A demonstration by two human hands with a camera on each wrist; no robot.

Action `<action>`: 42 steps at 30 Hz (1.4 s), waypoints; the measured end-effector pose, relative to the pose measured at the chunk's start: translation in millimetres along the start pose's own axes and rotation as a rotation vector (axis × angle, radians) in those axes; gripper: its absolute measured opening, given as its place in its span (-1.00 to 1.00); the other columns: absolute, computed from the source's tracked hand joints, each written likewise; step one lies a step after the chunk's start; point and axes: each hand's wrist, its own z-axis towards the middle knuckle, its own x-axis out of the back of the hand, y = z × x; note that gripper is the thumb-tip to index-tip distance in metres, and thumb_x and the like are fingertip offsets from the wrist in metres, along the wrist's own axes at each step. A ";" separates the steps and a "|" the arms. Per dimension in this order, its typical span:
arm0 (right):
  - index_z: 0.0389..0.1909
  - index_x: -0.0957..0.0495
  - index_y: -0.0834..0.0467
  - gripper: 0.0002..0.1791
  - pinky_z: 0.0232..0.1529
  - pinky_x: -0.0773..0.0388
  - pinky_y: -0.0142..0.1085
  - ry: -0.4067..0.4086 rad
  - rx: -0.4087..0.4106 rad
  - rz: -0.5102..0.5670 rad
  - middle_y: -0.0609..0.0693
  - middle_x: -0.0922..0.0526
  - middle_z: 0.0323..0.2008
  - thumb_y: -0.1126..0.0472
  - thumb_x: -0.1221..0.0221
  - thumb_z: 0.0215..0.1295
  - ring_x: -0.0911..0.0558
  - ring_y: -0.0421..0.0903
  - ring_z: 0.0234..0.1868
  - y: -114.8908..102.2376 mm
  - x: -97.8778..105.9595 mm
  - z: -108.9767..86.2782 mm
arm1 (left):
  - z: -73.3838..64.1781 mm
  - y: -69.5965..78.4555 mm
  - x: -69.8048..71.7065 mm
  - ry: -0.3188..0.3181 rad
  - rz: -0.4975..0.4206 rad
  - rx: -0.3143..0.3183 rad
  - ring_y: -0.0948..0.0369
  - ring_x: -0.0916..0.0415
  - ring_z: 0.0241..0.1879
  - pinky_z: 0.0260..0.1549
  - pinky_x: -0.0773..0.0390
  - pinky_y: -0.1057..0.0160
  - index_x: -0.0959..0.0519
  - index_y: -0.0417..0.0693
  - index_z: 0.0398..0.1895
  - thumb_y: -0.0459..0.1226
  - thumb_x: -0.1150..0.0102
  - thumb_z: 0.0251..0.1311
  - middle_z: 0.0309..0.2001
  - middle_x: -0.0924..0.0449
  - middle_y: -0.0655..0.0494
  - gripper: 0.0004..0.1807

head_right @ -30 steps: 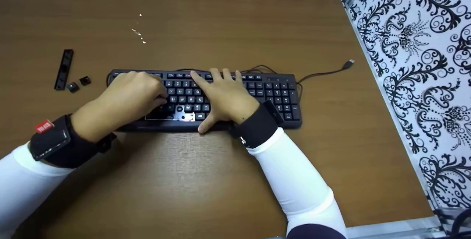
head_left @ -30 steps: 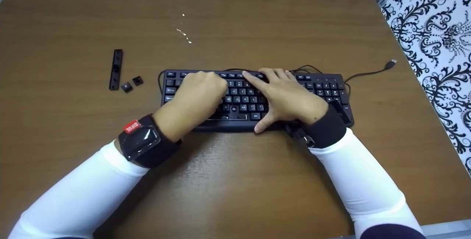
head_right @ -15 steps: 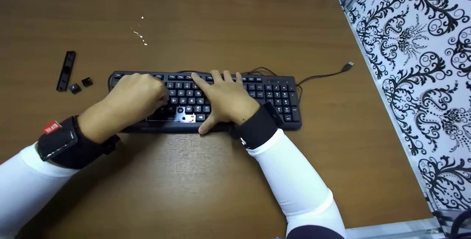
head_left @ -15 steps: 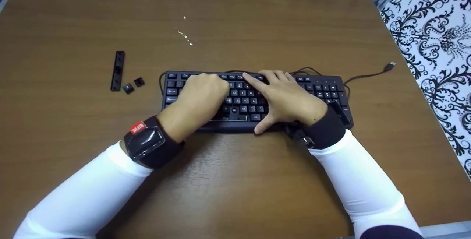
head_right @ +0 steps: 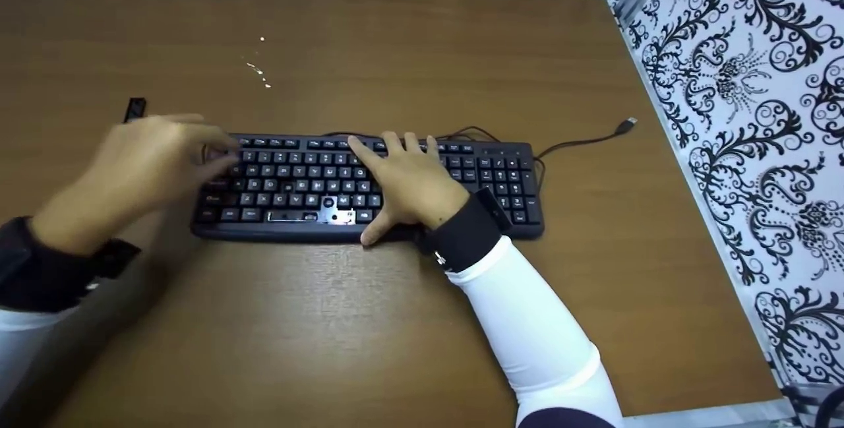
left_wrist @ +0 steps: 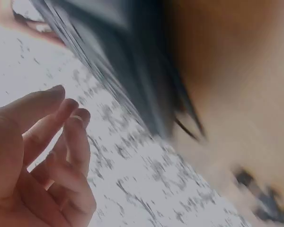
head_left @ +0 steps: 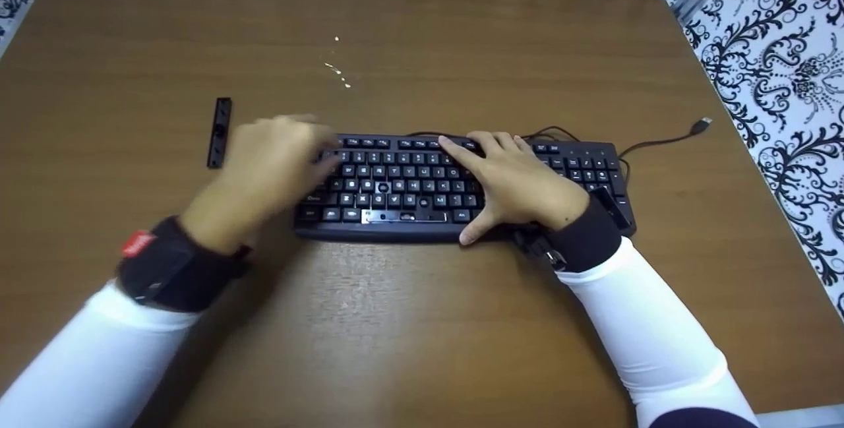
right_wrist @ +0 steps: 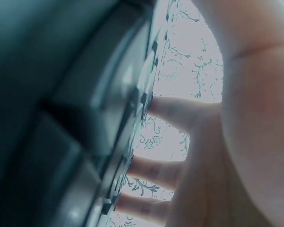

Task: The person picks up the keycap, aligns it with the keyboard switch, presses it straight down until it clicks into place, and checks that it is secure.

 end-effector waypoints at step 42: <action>0.61 0.22 -0.21 0.55 0.50 0.11 0.33 -0.010 0.002 0.016 0.23 -0.04 0.53 -0.51 -0.46 -0.43 -0.07 0.29 0.51 0.7 0.3 -0.5 | -41.3 -80.3 9.0 -0.128 0.053 0.316 -0.18 -0.64 -0.33 -0.48 -0.53 -0.22 -0.72 -0.09 -0.16 -0.27 -0.32 0.19 -0.22 -0.72 -0.17 -0.82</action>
